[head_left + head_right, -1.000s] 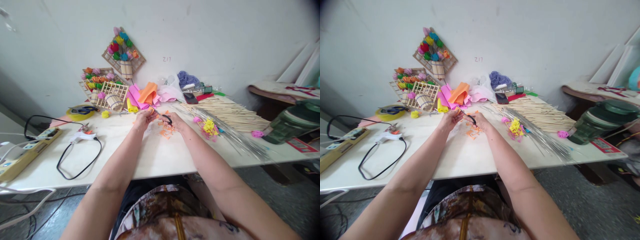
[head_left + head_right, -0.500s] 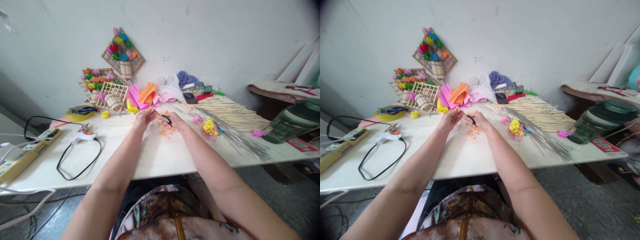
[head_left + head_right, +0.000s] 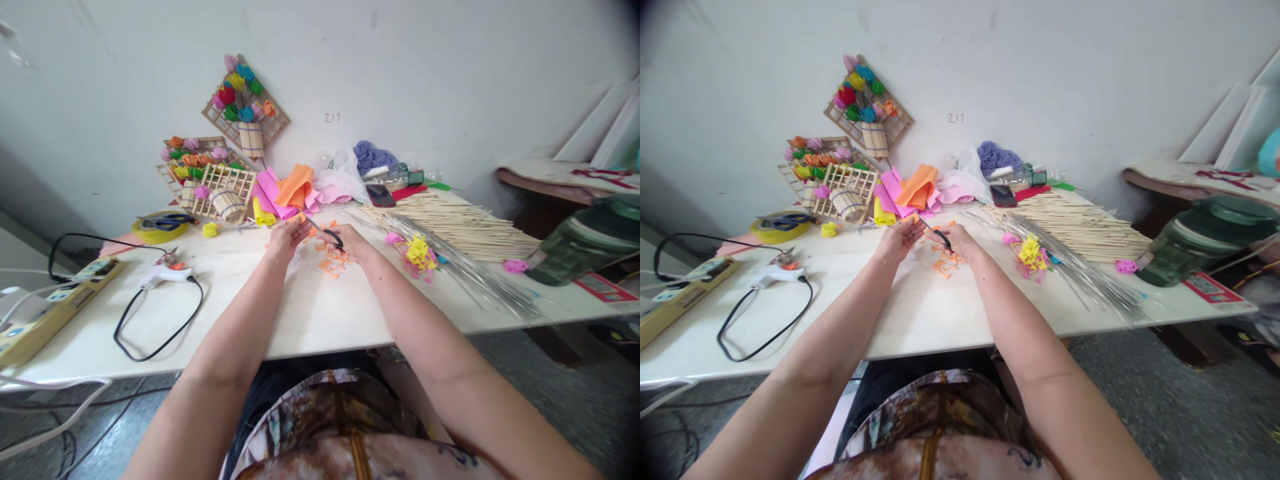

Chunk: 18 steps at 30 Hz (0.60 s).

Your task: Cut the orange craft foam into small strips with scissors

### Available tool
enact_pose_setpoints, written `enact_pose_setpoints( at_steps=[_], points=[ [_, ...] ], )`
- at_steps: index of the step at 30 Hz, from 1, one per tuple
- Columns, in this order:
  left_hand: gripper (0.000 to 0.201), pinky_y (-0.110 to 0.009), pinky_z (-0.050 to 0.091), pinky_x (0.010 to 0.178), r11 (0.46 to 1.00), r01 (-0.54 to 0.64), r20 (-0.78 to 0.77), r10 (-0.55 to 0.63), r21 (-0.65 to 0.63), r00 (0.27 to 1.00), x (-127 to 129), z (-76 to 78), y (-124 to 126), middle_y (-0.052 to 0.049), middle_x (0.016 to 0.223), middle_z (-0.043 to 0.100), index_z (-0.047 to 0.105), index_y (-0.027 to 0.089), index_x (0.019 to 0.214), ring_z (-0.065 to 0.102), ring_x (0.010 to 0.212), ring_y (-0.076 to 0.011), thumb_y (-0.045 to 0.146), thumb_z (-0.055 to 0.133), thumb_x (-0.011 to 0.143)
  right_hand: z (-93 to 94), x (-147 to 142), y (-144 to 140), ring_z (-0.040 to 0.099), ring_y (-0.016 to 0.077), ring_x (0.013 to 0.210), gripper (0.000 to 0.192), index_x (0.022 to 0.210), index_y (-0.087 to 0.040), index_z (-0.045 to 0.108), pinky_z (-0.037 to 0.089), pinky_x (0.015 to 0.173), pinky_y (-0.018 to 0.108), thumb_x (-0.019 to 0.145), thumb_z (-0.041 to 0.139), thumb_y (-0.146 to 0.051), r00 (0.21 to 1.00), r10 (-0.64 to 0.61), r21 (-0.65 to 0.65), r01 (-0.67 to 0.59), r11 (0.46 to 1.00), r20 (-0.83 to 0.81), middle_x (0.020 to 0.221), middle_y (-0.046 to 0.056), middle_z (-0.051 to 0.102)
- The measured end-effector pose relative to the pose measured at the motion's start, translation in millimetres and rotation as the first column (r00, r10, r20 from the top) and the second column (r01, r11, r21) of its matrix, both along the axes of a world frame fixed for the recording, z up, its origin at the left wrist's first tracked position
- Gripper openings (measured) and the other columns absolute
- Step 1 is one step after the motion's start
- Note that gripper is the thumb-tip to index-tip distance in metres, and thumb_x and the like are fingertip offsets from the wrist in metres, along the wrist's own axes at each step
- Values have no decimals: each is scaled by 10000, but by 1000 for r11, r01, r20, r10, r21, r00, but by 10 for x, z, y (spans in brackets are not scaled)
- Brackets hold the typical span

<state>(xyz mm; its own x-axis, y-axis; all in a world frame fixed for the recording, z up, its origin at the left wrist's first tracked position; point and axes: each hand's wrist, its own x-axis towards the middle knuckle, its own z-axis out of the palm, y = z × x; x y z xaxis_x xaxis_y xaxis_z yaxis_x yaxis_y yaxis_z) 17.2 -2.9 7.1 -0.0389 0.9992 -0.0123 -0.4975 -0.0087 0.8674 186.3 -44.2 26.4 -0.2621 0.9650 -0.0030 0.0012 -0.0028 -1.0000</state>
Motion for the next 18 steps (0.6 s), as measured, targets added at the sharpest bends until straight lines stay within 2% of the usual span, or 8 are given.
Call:
enact_pose_setpoints(
  at_steps=[12,18],
  points=[
    [128,-312,581,832,999,32,-12,-32,-34,999,51,26,-21,-57,787,745,648,167,819,749,806,-192,192,713,712,-57,-7,13,350,33,353,288,736,-131,641,259,321,147,707,815,-359,997,16,-34,-18,999,-73,465,-65,479],
    [180,-305,588,799,999,35,-36,-36,-26,999,72,6,-14,-55,802,745,647,176,858,750,812,-194,224,733,708,-61,-25,9,352,36,350,285,701,-146,602,266,326,153,732,791,-356,996,-7,-31,4,1000,-89,468,-68,468]
  ],
)
